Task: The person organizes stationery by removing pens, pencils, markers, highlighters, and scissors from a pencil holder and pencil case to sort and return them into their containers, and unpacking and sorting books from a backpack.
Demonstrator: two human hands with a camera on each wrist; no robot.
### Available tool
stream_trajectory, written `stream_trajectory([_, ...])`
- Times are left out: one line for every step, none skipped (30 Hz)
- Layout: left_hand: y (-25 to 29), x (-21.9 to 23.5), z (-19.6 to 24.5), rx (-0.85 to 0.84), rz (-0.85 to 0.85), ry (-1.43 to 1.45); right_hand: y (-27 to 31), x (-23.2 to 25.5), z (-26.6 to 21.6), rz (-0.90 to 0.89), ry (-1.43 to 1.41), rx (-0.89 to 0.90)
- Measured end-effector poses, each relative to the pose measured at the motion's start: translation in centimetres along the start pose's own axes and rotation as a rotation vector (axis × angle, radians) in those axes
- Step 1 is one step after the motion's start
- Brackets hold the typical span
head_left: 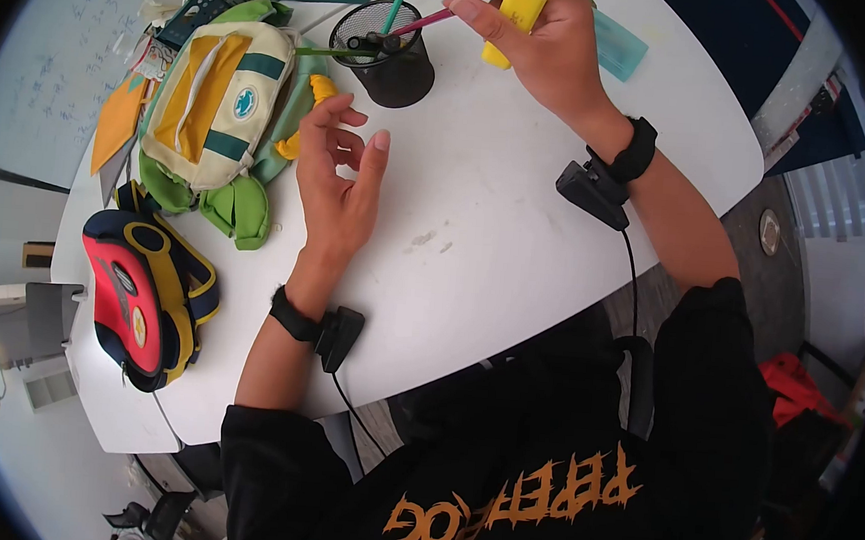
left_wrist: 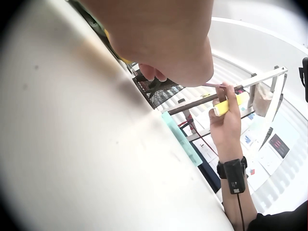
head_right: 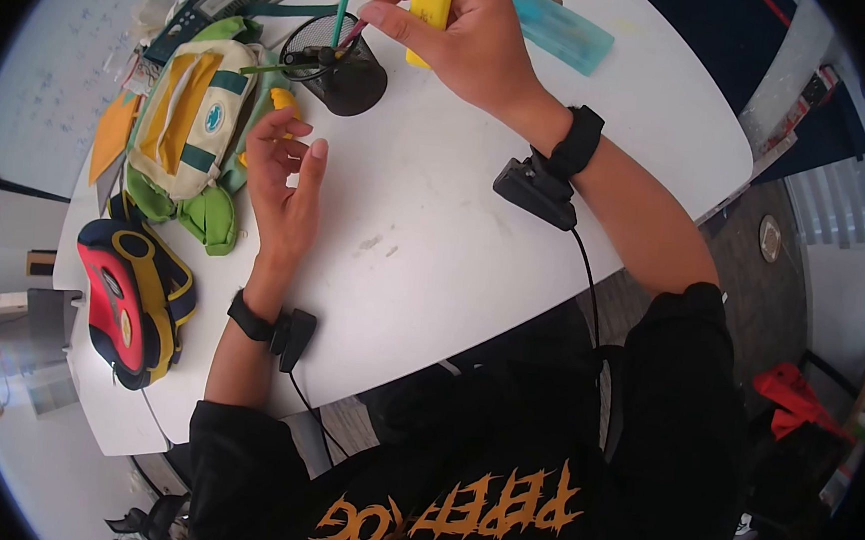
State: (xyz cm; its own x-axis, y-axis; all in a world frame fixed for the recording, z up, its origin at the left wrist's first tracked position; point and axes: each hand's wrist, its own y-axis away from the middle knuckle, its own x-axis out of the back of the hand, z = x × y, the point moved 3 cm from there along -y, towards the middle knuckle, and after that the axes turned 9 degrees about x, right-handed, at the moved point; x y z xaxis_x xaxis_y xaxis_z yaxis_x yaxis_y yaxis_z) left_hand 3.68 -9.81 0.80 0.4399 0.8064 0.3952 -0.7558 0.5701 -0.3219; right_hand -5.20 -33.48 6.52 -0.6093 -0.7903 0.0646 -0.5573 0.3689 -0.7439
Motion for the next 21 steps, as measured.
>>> stream_trajectory([0.0,0.0,0.0,0.039,-0.028,-0.014,0.1,0.0,0.2,0.020,0.007,0.021])
stream_trajectory([0.0,0.0,-0.2,0.039,-0.027,-0.014,0.1,0.0,0.3,0.039,0.014,0.043])
stream_trajectory([0.0,0.1,-0.4,0.015,-0.032,-0.019,0.0,0.0,0.5,0.038,0.012,0.044])
stream_trajectory([0.0,0.1,-0.5,-0.009,-0.037,-0.023,-0.1,0.2,0.9,0.043,-0.068,-0.026])
stream_trajectory([0.0,0.1,-0.4,-0.011,-0.035,-0.022,-0.3,0.5,1.3,0.047,-0.148,-0.096])
stream_trajectory([0.1,0.1,-0.3,0.008,-0.041,-0.022,-0.5,0.9,1.7,0.047,-0.147,-0.093])
stream_trajectory([0.1,0.1,-0.2,0.028,-0.047,-0.020,-0.7,1.5,2.5,0.049,-0.126,-0.109])
stream_trajectory([0.0,0.1,-0.2,0.025,-0.047,-0.018,-0.9,2.0,3.3,0.052,-0.103,-0.124])
stream_trajectory([0.0,0.1,-0.3,0.042,-0.053,-0.024,-1.0,2.5,4.1,0.052,-0.100,-0.121])
stream_trajectory([0.0,0.1,-0.4,0.060,-0.060,-0.029,-1.1,3.0,5.1,0.062,-0.091,-0.129])
stream_trajectory([-0.1,0.1,-0.4,0.056,-0.060,-0.026,-1.2,3.5,6.1,0.071,-0.083,-0.137])
stream_trajectory([-0.1,0.1,-0.4,0.053,-0.063,-0.035,-1.2,4.0,7.3,0.071,-0.081,-0.136])
stream_trajectory([-0.1,0.1,-0.5,0.050,-0.066,-0.043,-1.2,4.4,8.5,0.083,-0.096,-0.213])
stream_trajectory([-0.1,0.1,-0.6,0.049,-0.066,-0.042,-1.1,5.0,9.6,0.094,-0.110,-0.290])
stream_trajectory([-0.1,0.1,-0.8,0.044,-0.067,-0.040,-1.2,5.4,9.7,0.094,-0.110,-0.289])
stream_trajectory([-0.1,0.1,-0.8,0.038,-0.067,-0.037,-1.1,5.9,9.9,0.062,-0.049,-0.321])
stream_trajectory([-0.1,0.2,-0.7,0.037,-0.065,-0.035,-1.2,6.4,10.0,0.030,0.012,-0.350])
stream_trajectory([-0.1,0.2,-0.6,0.054,-0.072,-0.034,-1.3,6.9,10.6,0.028,0.015,-0.345])
stream_trajectory([-0.2,0.1,-0.6,0.070,-0.078,-0.031,-1.3,7.4,11.2,0.050,-0.020,-0.351])
stream_trajectory([-0.2,0.1,-0.5,0.062,-0.073,-0.025,-1.6,8.0,11.9,0.072,-0.053,-0.354])
stream_trajectory([-0.2,0.1,-0.5,0.072,-0.076,-0.030,-2.0,7.8,11.2,0.070,-0.049,-0.345])
